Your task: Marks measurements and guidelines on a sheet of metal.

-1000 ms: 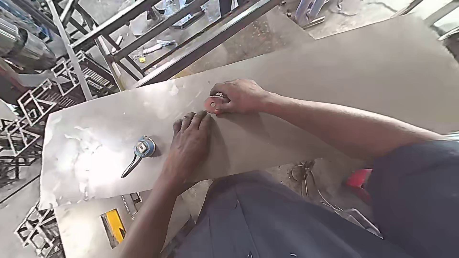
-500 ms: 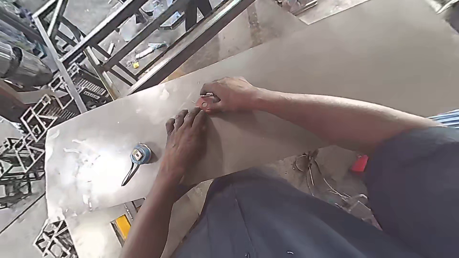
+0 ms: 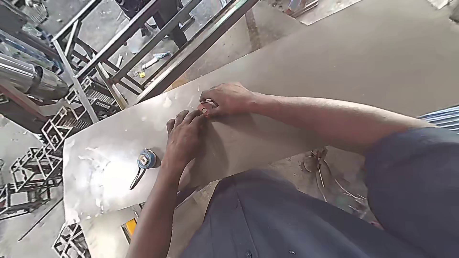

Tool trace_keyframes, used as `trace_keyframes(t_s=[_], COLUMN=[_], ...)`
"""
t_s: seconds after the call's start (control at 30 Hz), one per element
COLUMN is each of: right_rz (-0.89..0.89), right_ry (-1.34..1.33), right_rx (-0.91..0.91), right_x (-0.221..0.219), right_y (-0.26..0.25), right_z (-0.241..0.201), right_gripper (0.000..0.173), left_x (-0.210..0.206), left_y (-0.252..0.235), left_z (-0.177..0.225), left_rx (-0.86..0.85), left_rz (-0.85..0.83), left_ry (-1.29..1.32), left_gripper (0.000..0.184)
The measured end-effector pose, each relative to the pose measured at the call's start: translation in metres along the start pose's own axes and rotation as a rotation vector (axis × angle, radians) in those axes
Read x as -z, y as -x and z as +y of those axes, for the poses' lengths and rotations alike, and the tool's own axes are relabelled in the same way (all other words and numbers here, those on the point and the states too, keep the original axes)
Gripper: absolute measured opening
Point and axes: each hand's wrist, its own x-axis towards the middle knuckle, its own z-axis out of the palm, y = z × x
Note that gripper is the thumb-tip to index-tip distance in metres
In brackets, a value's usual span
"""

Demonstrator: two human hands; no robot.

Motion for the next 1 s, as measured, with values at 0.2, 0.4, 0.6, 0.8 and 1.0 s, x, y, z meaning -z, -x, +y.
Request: trace_keyframes(t_s=[0.2, 0.4, 0.6, 0.8, 1.0], right_rz=[-0.008, -0.053, -0.196, -0.195, -0.213], right_ry=[-0.011, -0.026, -0.018, 0.177, 0.212], right_rx=[-0.023, -0.027, -0.102, -0.135, -0.172], right_x=[0.003, 0.007, 0.040, 0.051, 0.052], right_y=[0.000, -0.001, -0.008, -0.022, -0.031], right_z=[-0.003, -0.005, 0.000, -0.009, -0.016], right_gripper=[0.041, 0.038, 0.030, 0.018, 0.016], left_x=[-0.002, 0.003, 0.010, 0.012, 0.010], left_y=[-0.002, -0.007, -0.022, -0.022, -0.027], left_z=[-0.004, -0.008, -0.008, -0.004, -0.008], left_rx=[-0.013, -0.036, -0.020, -0.033, -0.036], left_rz=[0.025, 0.002, -0.091, -0.070, -0.096], left_ry=[0.004, 0.002, -0.027, -0.036, -0.021], left_gripper=[0.036, 0.040, 0.042, 0.033, 0.035])
